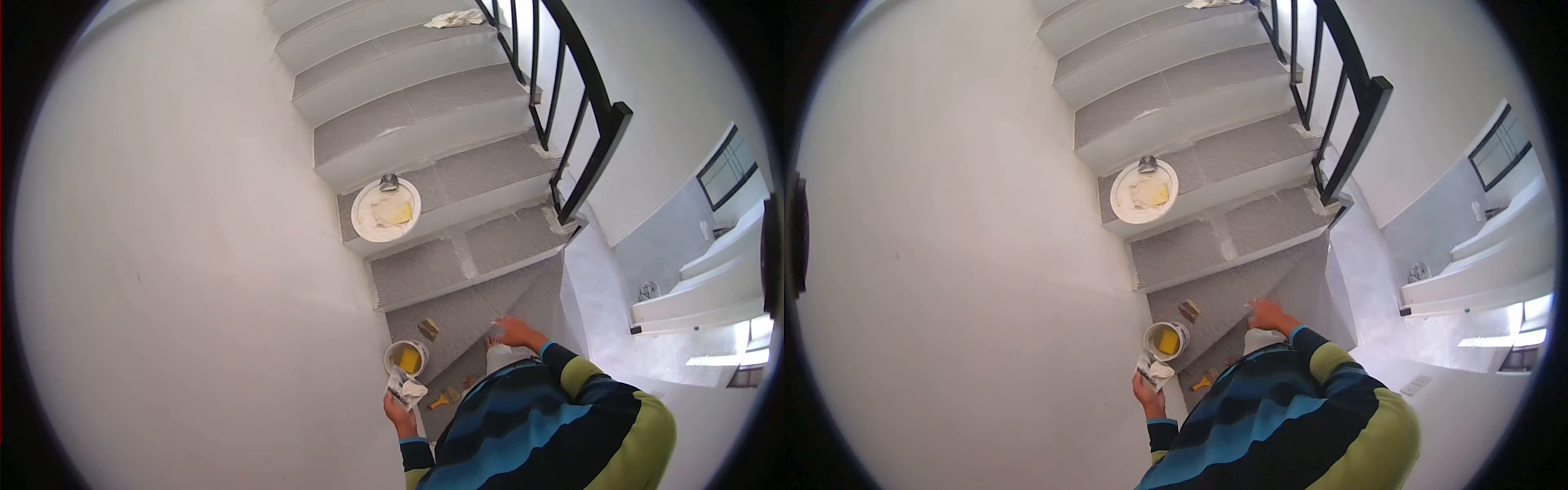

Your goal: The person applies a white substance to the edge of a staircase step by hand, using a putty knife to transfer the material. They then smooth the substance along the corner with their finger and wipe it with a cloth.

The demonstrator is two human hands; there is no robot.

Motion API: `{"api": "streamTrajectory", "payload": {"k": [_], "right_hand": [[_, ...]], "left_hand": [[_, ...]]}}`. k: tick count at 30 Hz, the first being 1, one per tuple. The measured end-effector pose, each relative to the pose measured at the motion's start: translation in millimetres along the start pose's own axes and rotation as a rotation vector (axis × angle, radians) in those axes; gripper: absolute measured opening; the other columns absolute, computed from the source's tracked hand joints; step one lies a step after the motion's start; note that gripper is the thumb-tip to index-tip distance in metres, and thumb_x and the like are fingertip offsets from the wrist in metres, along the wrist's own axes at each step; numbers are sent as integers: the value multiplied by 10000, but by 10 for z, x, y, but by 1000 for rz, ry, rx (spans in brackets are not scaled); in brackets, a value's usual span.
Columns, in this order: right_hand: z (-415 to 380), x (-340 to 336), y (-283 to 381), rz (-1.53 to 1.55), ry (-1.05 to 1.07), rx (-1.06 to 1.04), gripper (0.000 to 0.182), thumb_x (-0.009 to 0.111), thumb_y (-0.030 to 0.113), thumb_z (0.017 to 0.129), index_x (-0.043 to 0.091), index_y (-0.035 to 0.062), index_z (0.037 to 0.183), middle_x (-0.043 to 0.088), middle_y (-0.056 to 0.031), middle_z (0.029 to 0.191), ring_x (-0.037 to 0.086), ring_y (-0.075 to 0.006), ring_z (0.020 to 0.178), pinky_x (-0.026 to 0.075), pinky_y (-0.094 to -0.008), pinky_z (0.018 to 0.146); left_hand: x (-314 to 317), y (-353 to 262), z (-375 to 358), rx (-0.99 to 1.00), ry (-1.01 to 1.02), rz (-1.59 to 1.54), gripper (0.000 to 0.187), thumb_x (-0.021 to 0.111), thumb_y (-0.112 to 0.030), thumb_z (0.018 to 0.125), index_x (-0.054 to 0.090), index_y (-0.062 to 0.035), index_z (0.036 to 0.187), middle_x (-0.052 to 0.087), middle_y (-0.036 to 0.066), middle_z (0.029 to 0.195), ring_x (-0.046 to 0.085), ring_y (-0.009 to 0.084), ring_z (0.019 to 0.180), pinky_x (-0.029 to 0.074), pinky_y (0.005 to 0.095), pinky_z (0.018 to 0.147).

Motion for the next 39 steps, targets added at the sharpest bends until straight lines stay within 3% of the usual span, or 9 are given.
{"api": "streamTrajectory", "payload": {"k": [12,17,19,21,27,30,34,36,39], "right_hand": [[1673,277,131,296,93,-38,492,594,224,762,522,-3,1192,572,-202,1155,563,-317,1044,445,-381,875],[3009,368,182,628,-104,295,432,620,147,811,519,26,1214,613,-86,776,584,-167,664,472,-311,602],[3509,320,245,725,-159,295,458,617,149,819,488,9,1235,605,-85,769,560,-161,619,463,-306,576],[3764,157,517,1103,-179,300,539,617,151,824,406,0,1297,587,-55,798,548,-160,648,452,-294,574],[4429,229,606,1474,-420,556,516,624,134,820,378,4,1255,540,-41,899,553,-159,785,444,-260,605],[4609,253,683,1655,-361,438,518,600,113,838,340,-2,1271,530,-83,987,558,-168,783,465,-271,621],[4763,331,754,1543,-418,344,541,564,96,862,275,-37,1299,532,-114,1016,571,-185,808,488,-297,642],[4722,346,854,1484,-698,401,477,530,82,882,293,-85,1260,556,-130,957,585,-190,812,505,-306,646],[4736,397,994,1288,-677,446,486,555,73,858,304,-128,1223,580,-154,957,605,-199,790,503,-293,634]], "left_hand": [[-449,103,-516,-29,-368,-53,414,364,-264,876,507,-14,1173,564,109,1148,555,266,1038,449,394,898],[-348,155,-811,-114,-513,-36,414,360,-257,888,493,13,1172,544,134,1165,527,277,1084,424,397,931],[-335,190,-921,-124,-561,-45,407,363,-253,891,494,11,1171,543,133,1167,528,276,1084,425,396,931],[-352,251,-1033,-160,-608,-115,394,370,-246,898,495,7,1172,547,134,1161,530,276,1083,426,399,931],[-373,364,-1193,-146,-648,-116,382,373,-240,904,498,10,1164,558,135,1144,538,281,1069,428,400,929],[-306,369,-1191,-162,-711,-151,385,369,-243,906,496,15,1163,556,139,1147,540,282,1064,421,403,935],[-313,408,-1166,-195,-737,-152,401,355,-248,913,487,25,1176,553,145,1153,534,286,1074,413,406,944],[-284,418,-1115,-188,-694,-167,406,349,-249,915,484,27,1180,551,147,1157,534,288,1075,413,407,945],[-316,512,-1132,-185,-660,-156,416,341,-256,917,480,31,1185,547,150,1166,534,293,1076,413,409,947]]}}
Point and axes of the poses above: each hand's wrist, its own z-axis towards the middle knuckle, its own x-axis out of the palm, y = z × x, the point moved 4 cm from there along z, towards the middle knuckle
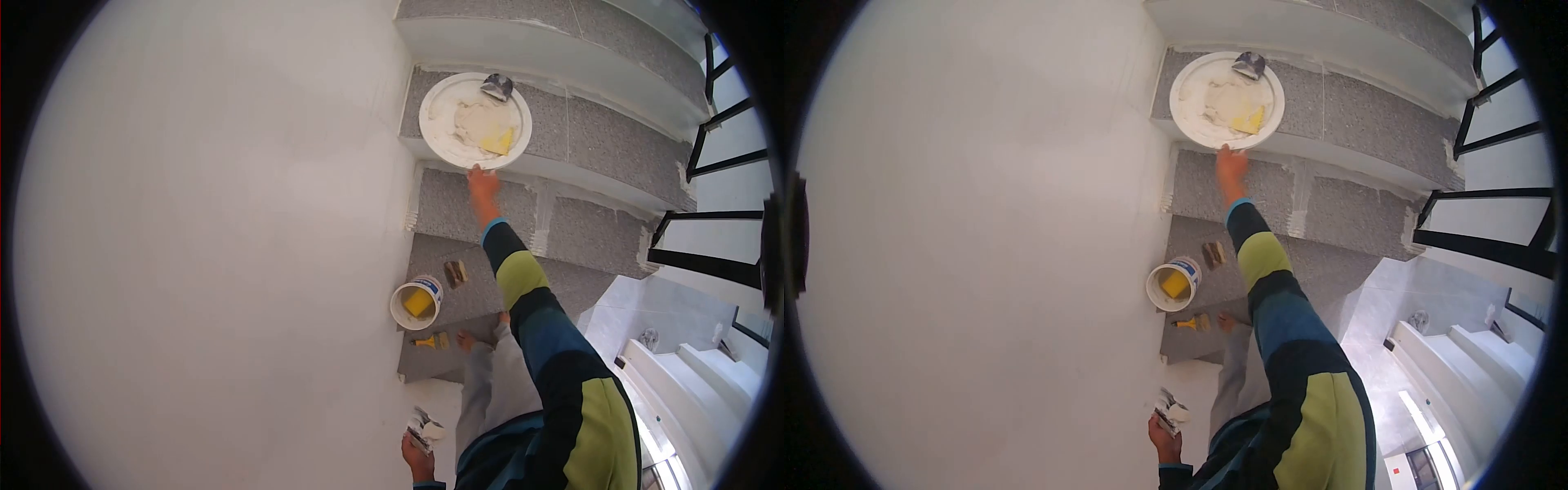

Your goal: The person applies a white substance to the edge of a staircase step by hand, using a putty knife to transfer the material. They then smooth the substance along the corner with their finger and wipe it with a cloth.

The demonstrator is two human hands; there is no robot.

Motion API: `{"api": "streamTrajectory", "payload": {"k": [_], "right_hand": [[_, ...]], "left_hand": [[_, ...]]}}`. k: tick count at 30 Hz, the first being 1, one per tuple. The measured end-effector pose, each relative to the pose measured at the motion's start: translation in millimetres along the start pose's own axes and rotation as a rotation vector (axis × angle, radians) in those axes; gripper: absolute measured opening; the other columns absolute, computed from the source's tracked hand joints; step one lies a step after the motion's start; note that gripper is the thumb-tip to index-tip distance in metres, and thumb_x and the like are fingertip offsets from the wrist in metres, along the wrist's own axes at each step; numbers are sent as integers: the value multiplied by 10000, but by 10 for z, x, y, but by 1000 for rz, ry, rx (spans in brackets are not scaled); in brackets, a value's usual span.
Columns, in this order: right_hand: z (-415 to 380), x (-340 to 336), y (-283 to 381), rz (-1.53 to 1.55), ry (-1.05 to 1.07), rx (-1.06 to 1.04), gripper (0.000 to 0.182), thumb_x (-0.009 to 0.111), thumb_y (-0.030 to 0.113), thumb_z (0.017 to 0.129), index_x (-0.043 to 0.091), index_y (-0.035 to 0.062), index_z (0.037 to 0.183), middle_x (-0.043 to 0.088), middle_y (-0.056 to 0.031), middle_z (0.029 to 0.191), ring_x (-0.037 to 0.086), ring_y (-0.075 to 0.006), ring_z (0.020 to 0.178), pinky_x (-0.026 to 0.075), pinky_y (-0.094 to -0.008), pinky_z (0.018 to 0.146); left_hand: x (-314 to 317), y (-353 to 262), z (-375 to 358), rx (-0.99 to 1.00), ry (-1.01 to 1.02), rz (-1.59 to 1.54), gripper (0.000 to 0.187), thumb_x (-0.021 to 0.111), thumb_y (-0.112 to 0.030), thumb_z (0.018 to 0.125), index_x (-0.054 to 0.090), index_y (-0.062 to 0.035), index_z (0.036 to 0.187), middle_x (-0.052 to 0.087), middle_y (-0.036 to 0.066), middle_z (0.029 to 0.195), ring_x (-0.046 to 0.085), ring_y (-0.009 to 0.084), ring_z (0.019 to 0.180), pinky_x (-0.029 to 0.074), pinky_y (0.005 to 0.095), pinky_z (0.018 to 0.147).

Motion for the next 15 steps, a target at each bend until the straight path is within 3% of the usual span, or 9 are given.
{"api": "streamTrajectory", "payload": {"k": [1,3,4,6,7,10,12,14,15], "right_hand": [[-18,62,-9,6,-8,3,486,555,73,858,304,-128,1223,580,-154,957,605,-199,790,503,-293,634],[13,176,-114,-291,-43,-117,607,591,77,821,253,-147,1273,605,-184,959,620,-201,757,500,-289,641],[23,231,-202,-284,-54,-115,607,591,77,821,253,-147,1273,605,-184,959,620,-201,757,500,-289,641],[23,354,-305,-61,-63,-107,621,624,156,779,326,-170,1216,615,-247,974,619,-314,904,470,-374,797],[-13,373,-277,-53,-73,-107,621,624,156,779,326,-170,1216,615,-247,974,619,-314,904,470,-374,797],[-310,203,-148,-260,65,-54,631,638,214,768,369,-143,1213,616,-240,991,599,-334,956,457,-378,828],[-257,129,-408,-592,268,-134,655,632,286,766,393,-115,1225,587,-261,1060,559,-351,1028,430,-410,872],[-499,-259,-595,-733,404,-432,671,610,323,774,387,-82,1260,536,-291,1132,520,-379,1073,401,-427,918],[-706,-525,-525,-838,599,-225,673,598,315,783,366,-49,1300,500,-295,1181,485,-401,1109,376,-426,956]], "left_hand": [[-15,14,21,0,2,17,418,340,-258,917,480,31,1185,546,150,1168,534,294,1076,413,410,947],[72,-23,-2,-15,-21,52,424,344,-264,914,482,33,1183,544,154,1171,531,296,1080,412,411,950],[142,-58,-26,-30,-47,70,427,348,-267,912,484,36,1180,544,157,1172,529,297,1083,411,411,951],[297,-157,-20,-46,-29,65,427,354,-265,907,486,35,1180,547,156,1166,529,298,1081,412,411,950],[343,-182,-20,-60,-19,47,427,361,-264,903,488,35,1179,551,155,1160,530,299,1079,412,411,949],[263,-196,14,-29,-35,106,432,372,-263,893,484,33,1187,555,152,1149,534,302,1066,414,412,944],[365,-268,3,-45,40,107,413,377,-271,893,493,10,1172,564,136,1127,545,287,1040,426,412,925],[473,-261,16,-54,131,97,394,382,-280,893,502,-13,1157,574,120,1105,556,272,1014,438,412,906],[473,-246,36,-51,135,110,394,383,-278,891,502,-14,1157,574,119,1105,556,273,1013,436,412,908]]}}
Point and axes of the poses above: each hand's wrist, its own z-axis towards the middle knuckle, its own x-axis out of the palm, y = z × x, the point moved 4 cm from there along z, towards the middle knuckle
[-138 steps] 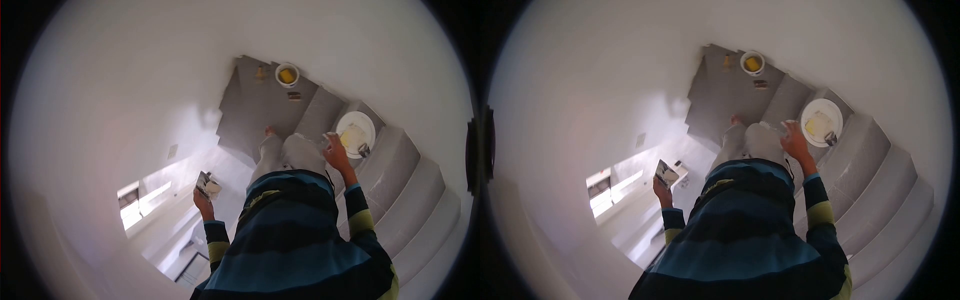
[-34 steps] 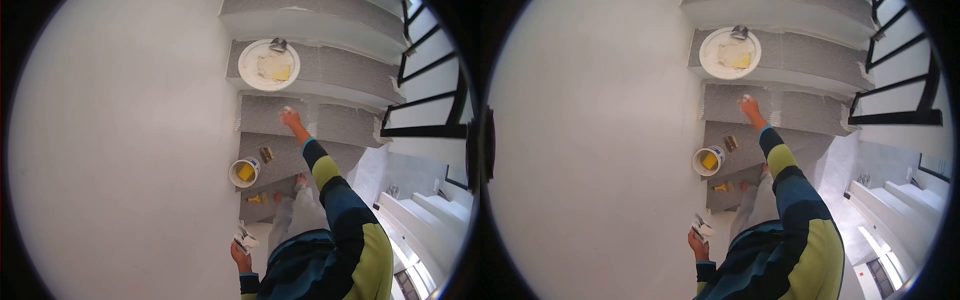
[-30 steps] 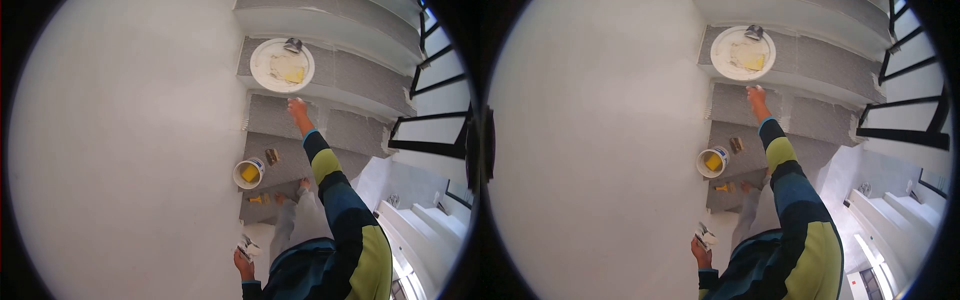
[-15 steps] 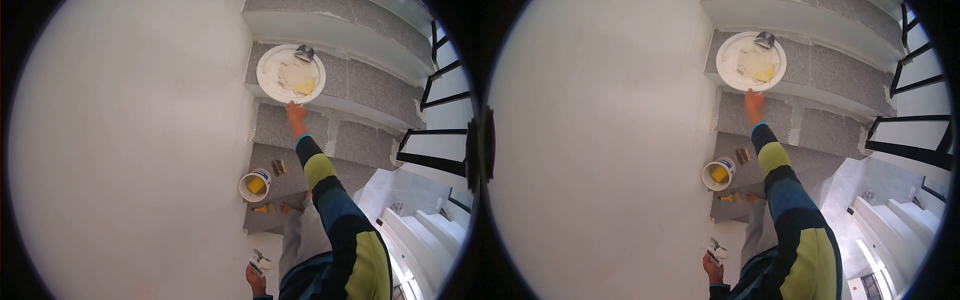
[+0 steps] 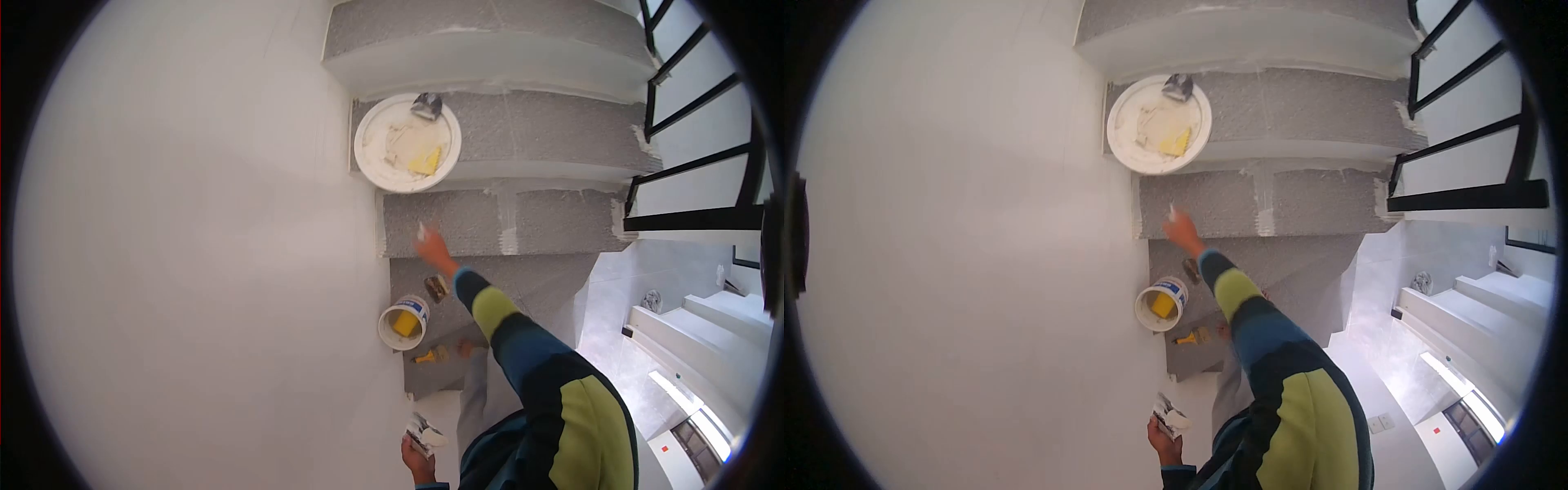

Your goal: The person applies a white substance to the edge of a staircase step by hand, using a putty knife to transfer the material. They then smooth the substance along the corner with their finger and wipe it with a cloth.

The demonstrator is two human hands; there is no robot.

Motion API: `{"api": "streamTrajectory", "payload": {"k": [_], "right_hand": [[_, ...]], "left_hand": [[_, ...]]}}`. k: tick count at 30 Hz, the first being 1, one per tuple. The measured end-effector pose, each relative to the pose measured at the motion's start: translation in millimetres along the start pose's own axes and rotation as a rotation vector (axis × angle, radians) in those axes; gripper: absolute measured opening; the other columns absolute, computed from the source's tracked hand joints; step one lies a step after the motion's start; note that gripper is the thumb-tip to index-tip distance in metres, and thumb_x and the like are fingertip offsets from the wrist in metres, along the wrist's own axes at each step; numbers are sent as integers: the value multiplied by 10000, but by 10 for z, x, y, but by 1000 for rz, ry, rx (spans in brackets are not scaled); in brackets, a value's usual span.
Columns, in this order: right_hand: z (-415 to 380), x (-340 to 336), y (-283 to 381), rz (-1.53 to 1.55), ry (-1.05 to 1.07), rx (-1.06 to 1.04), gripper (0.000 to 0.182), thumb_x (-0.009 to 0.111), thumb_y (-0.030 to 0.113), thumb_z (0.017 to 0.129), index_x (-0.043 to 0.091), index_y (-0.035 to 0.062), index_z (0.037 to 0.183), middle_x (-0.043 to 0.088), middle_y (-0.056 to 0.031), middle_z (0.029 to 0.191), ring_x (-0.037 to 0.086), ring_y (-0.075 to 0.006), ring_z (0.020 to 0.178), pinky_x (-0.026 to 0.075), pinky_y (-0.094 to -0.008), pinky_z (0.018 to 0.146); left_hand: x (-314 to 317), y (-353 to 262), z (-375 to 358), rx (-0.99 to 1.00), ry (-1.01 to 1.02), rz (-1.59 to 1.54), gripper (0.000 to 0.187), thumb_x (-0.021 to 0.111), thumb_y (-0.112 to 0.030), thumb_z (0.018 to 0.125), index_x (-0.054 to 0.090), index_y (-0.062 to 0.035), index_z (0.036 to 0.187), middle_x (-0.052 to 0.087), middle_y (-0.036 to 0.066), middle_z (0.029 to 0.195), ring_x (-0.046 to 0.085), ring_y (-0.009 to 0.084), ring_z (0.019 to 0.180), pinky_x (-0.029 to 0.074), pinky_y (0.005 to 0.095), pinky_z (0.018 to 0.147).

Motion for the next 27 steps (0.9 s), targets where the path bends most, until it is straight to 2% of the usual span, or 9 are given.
{"api": "streamTrajectory", "payload": {"k": [2,3,6,7,8,10,14,22,27], "right_hand": [[-508,110,-705,-284,124,-211,550,583,281,789,456,-6,1241,540,-246,1148,516,-385,1059,406,-444,910],[-977,-234,-443,-301,361,38,457,574,282,789,532,-1,1146,567,-240,1099,545,-377,1007,428,-452,866],[-1900,-292,-2044,-515,599,116,503,626,297,719,550,-3,1116,596,-227,1014,559,-388,961,441,-453,842],[-2179,-40,-3183,-904,268,-183,533,658,341,667,594,-10,1062,614,-225,991,588,-376,926,463,-453,818],[-2591,-681,-2520,-584,523,250,511,655,372,644,632,-13,978,625,-236,956,609,-379,882,485,-454,791],[-3081,-1102,-2552,-623,485,467,466,636,376,654,654,-11,914,626,-249,943,613,-381,881,493,-444,784],[-3363,-1503,-2823,-625,416,522,462,628,374,657,652,-15,906,625,-251,931,605,-391,899,493,-438,791],[-2370,-1712,-1751,-228,-131,-67,465,545,388,804,598,27,1092,598,-237,1018,573,-390,900,449,-450,792],[-2759,-1761,-860,-42,-145,-12,487,570,363,783,576,14,1123,615,-213,964,578,-372,895,447,-443,783]], "left_hand": [[26,-4,40,14,16,12,394,383,-276,889,502,-14,1158,575,118,1104,556,273,1012,435,413,910],[48,-7,69,15,43,7,401,382,-278,888,498,-16,1168,571,119,1113,554,275,1017,436,414,907],[180,-72,132,35,107,0,428,373,-278,887,482,6,1188,549,135,1149,535,288,1052,423,416,924],[226,-88,147,48,125,-2,448,366,-277,888,470,29,1198,532,152,1176,517,300,1083,408,415,943],[247,-89,181,43,152,3,448,366,-277,888,470,29,1198,532,152,1176,517,300,1083,408,415,943],[268,-149,272,127,204,49,445,355,-283,893,472,24,1194,531,152,1174,521,299,1073,412,417,937],[390,-254,425,141,256,72,447,355,-291,893,471,18,1195,544,143,1146,535,288,1047,429,408,906],[908,-526,594,156,457,50,440,371,-309,893,469,-18,1207,560,102,1116,558,258,997,458,390,848],[1276,-714,659,164,643,83,424,373,-310,883,480,-55,1205,567,86,1104,573,236,966,484,388,804]]}}
Point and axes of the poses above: each hand's wrist, its own z-axis towards the middle knuckle, its own x-axis out of the palm, y = z × x, the point moved 4 cm from there along z, towards the middle knuckle
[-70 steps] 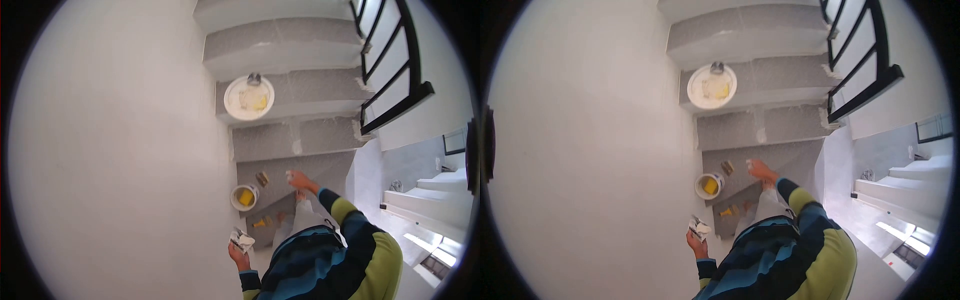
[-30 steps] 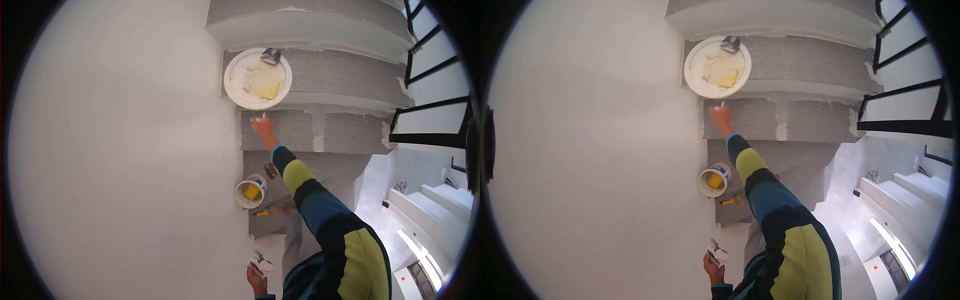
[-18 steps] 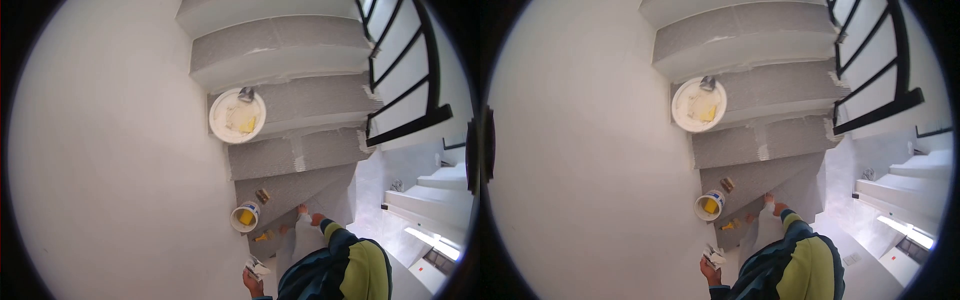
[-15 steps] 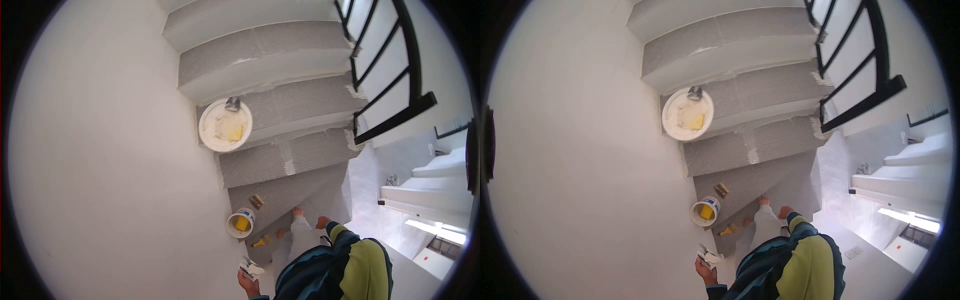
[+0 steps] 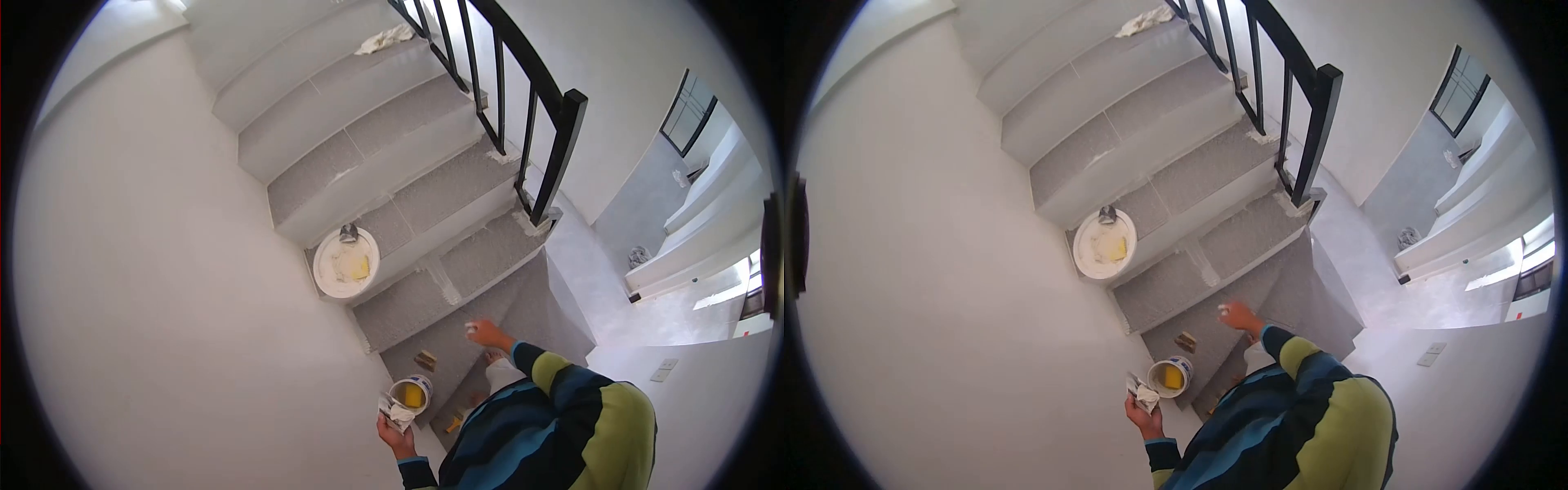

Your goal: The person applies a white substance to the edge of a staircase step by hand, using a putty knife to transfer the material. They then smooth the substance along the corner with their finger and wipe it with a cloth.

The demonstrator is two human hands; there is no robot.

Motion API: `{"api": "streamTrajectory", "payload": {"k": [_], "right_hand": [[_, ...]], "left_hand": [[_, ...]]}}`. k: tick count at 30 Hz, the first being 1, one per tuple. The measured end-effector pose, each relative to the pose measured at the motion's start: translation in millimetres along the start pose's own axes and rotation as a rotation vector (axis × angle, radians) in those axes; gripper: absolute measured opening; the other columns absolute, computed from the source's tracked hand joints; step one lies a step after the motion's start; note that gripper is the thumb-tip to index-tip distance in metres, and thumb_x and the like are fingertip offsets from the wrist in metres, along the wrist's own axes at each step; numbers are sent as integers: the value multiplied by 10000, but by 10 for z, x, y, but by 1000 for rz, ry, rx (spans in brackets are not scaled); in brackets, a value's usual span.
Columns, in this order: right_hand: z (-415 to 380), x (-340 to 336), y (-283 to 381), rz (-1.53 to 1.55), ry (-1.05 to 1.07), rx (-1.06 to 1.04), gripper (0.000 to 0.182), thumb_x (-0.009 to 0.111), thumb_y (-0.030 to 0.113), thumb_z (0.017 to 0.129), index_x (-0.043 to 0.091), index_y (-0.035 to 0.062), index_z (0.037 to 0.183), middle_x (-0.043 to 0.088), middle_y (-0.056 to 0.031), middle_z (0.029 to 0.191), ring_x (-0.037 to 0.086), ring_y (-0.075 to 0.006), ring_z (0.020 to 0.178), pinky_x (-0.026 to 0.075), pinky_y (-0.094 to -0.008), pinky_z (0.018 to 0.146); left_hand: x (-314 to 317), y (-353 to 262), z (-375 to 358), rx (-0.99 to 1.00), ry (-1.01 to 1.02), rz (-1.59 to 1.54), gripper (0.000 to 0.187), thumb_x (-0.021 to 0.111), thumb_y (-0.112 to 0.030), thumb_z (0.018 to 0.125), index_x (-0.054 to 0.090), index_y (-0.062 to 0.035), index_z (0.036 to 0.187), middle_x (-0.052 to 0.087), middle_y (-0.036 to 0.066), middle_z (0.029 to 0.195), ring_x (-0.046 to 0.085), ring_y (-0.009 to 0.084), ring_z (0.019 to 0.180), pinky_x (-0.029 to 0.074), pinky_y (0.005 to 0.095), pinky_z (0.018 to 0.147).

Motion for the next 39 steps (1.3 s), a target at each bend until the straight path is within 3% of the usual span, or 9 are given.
{"api": "streamTrajectory", "payload": {"k": [3,5,7,9,12,15,21,28,39], "right_hand": [[-318,284,-438,-202,-56,-288,459,551,397,796,600,39,1079,603,-213,1029,565,-363,966,441,-430,851],[-326,701,-1646,-350,-15,-249,432,556,392,786,626,40,1026,607,-216,1027,586,-370,931,463,-424,831],[-903,290,-1331,-665,303,-38,396,561,361,765,652,37,974,613,-222,1019,589,-378,936,468,-441,825],[-1105,315,-2219,-550,-157,178,161,557,184,693,647,66,631,644,-102,746,615,-314,698,478,-471,660],[-1537,-105,-2004,-380,-156,594,169,557,182,681,644,38,664,641,-104,737,613,-304,689,481,-472,624],[-1423,-168,-1866,-512,26,395,390,538,335,715,656,10,894,624,-233,926,589,-406,888,474,-459,799],[-740,188,-1513,-649,53,-119,380,535,335,712,663,60,939,621,-201,989,572,-383,945,453,-450,836],[-622,155,-629,-412,-137,-160,349,564,301,720,663,18,898,626,-216,905,584,-407,811,460,-475,756],[-746,-52,-1054,-622,59,-112,357,496,303,724,662,9,842,623,-231,856,588,-415,796,460,-484,750]], "left_hand": [[-90,-41,111,11,40,-10,418,378,-318,879,491,-64,1191,565,84,1110,571,229,974,487,376,806],[-165,-33,107,-4,43,-37,414,381,-324,876,496,-73,1183,564,83,1113,568,228,981,486,377,807],[-207,-9,46,-35,21,-35,406,387,-334,867,506,-91,1169,569,76,1105,565,231,987,480,403,813],[-308,8,-17,-41,-2,-70,421,377,-324,870,491,-67,1182,558,89,1131,558,243,1017,463,404,854],[-428,51,-156,-38,-10,-131,433,365,-318,872,480,-46,1189,551,99,1150,557,258,1035,453,405,883],[-613,109,-253,-29,-17,-147,432,361,-323,871,482,-49,1183,554,96,1145,567,262,1018,467,407,861],[-853,189,-277,-47,-88,-155,435,356,-326,876,480,-51,1189,553,96,1146,571,266,1011,487,417,833],[-818,208,-163,20,-22,-173,439,372,-342,855,495,-84,1188,567,79,1123,563,262,1000,476,438,806],[-769,290,-241,14,-25,-161,421,362,-304,872,504,-44,1171,560,94,1139,554,257,1049,458,407,887]]}}
Point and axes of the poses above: each hand's wrist, its own z-axis towards the middle knuckle, its own x-axis out of the palm, y = z × x, the point moved 4 cm from there along z, towards the middle knuckle
